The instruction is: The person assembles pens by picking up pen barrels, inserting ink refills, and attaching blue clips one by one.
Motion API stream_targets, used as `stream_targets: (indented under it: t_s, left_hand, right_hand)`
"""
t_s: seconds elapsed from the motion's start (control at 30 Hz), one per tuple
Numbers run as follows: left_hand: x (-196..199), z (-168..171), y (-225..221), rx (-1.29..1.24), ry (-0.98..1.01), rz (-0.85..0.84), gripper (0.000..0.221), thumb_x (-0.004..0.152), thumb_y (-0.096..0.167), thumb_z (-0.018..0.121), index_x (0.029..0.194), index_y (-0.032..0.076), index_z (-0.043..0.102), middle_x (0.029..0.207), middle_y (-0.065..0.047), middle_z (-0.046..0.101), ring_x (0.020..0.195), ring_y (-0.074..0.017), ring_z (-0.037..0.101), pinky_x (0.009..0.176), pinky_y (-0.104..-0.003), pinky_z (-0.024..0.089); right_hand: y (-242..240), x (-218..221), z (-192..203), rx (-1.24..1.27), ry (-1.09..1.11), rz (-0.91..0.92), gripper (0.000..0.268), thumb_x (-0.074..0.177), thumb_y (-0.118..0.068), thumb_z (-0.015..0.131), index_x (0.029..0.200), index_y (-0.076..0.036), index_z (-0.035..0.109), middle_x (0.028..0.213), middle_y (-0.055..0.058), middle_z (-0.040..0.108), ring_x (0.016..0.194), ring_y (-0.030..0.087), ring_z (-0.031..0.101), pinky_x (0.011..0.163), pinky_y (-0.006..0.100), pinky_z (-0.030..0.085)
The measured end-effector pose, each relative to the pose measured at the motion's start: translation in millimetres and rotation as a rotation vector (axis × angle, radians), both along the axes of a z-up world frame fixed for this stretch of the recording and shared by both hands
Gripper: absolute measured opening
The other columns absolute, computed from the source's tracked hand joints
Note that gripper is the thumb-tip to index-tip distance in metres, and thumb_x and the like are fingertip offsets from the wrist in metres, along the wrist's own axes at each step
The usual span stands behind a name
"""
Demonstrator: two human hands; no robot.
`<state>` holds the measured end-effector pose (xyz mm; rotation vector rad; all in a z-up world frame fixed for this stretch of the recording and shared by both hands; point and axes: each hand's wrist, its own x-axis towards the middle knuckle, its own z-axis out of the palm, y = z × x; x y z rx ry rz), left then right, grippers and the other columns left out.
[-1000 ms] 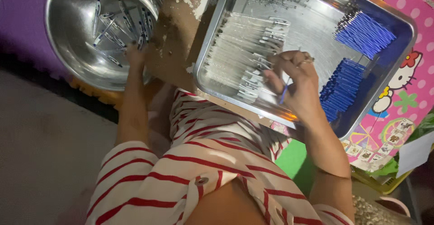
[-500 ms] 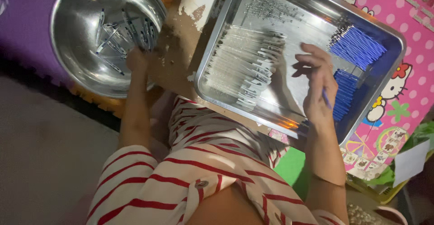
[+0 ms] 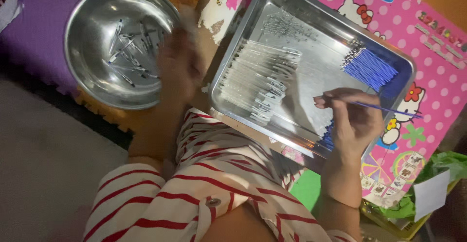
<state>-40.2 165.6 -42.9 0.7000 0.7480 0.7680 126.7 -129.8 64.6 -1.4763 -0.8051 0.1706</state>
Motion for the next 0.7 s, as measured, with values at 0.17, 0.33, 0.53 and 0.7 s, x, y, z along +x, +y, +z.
stream_targets:
  t_s: [0.17,0.33,0.53,0.7]
  left_hand:
    - [28.9,67.9,-88.1,-0.090,-0.588,-0.759,0.016,0.113,0.010,0.048,0.117,0.002,0.061,0.084,-0.005,0.061,0.057,-0.0092,0.051,0.048,-0.022,0.043]
    - [36.5,94.0,-141.8,-0.191,-0.573,-0.841,0.046,0.114,0.010,0.052,0.155,-0.009,0.045,0.173,-0.023,0.037,0.066,-0.0078,0.046,0.056,-0.019,0.041]
    - [42.0,111.5,-157.1,-0.297,-0.630,-1.032,0.021,0.116,0.021,0.050,0.120,0.001,0.054,0.178,-0.022,0.020,0.063,-0.0104,0.048,0.058,-0.023,0.041]
    - [47.8,131.2,-174.0,-0.183,-0.616,-0.881,0.036,0.115,0.011,0.046,0.142,-0.012,0.048,0.083,-0.012,0.060,0.065,-0.0091,0.053,0.052,-0.021,0.049]
  right_hand:
    - [-14.1,-9.4,30.7,0.121,-0.106,-0.036,0.012,0.108,0.000,0.066,0.110,-0.004,0.055,0.102,0.019,0.065,0.091,0.026,0.074,0.080,0.037,0.073]
    - [-33.5,-17.0,34.5,0.350,-0.205,-0.020,0.014,0.101,0.003,0.068,0.107,-0.004,0.058,0.105,0.013,0.065,0.098,0.012,0.072,0.075,0.029,0.074]
    - [-39.2,-27.3,35.8,0.310,-0.201,-0.104,0.023,0.090,-0.004,0.077,0.097,-0.005,0.055,0.084,0.016,0.061,0.077,0.029,0.072,0.070,0.040,0.071]
    - [-46.4,-15.9,29.9,0.152,-0.417,0.071,0.025,0.085,0.006,0.084,0.084,-0.002,0.061,0.088,0.023,0.075,0.076,0.042,0.079,0.070,0.048,0.066]
